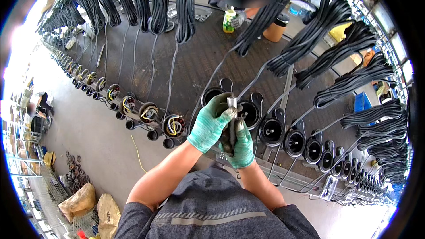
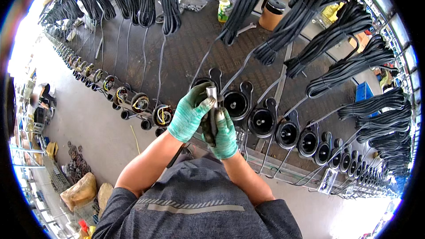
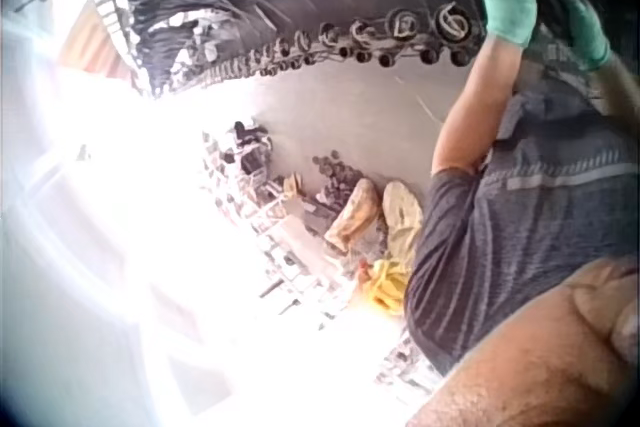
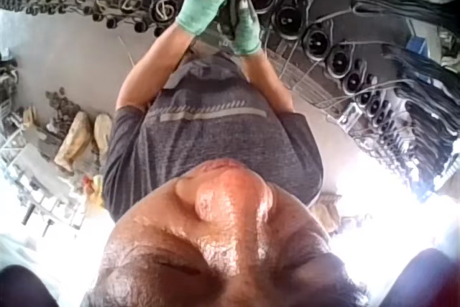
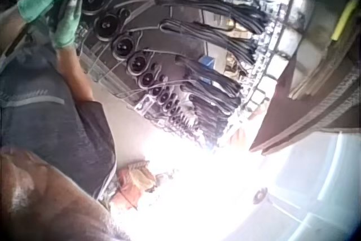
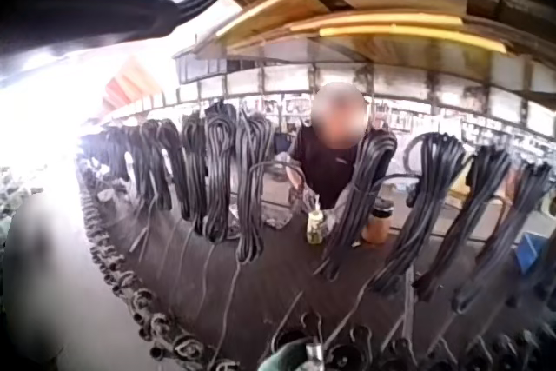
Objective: The person pours a yellow liquid from a plastic bottle into a series of black circular containers arranged on a workbench. The person moves along the line, filling each container sequentially.
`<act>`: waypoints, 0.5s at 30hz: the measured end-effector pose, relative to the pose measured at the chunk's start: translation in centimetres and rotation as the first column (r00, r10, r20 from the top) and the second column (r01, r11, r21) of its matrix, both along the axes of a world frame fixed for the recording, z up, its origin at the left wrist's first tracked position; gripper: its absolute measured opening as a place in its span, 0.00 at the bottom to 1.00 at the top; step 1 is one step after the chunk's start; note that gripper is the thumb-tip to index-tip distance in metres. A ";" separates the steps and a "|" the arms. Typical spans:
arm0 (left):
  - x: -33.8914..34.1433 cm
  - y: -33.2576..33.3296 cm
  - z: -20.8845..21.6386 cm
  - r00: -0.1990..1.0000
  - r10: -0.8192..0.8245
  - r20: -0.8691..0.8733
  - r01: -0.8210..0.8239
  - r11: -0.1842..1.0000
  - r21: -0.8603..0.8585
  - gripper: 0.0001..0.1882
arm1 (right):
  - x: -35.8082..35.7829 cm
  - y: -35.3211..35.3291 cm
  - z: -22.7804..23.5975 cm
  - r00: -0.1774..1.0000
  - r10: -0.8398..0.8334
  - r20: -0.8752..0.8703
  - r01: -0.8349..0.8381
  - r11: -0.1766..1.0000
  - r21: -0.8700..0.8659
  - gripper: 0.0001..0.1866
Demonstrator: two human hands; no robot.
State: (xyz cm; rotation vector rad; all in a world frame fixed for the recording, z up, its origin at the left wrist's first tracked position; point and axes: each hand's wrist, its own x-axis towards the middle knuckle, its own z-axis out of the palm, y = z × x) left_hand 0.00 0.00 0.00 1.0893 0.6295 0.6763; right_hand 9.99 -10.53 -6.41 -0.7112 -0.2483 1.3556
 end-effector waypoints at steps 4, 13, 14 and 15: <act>-0.5 0.6 -0.4 0.984 0.150 0.094 -0.166 0.966 0.199 0.26 | -1.4 1.6 1.6 0.999 -0.038 0.030 0.037 0.999 0.014 0.13; -4.1 1.8 -0.9 0.991 0.112 0.077 -0.121 0.984 0.128 0.26 | -4.4 2.6 0.3 0.998 0.000 -0.064 -0.001 1.000 -0.013 0.13; -4.1 1.9 -1.4 0.991 0.124 0.056 -0.131 0.980 0.151 0.28 | -4.2 2.5 0.2 0.997 0.036 -0.070 -0.035 0.999 0.008 0.13; -4.2 2.2 -1.8 0.994 0.098 0.050 -0.105 0.981 0.162 0.28 | -4.1 2.2 -0.1 0.995 0.068 -0.067 -0.066 0.997 0.024 0.13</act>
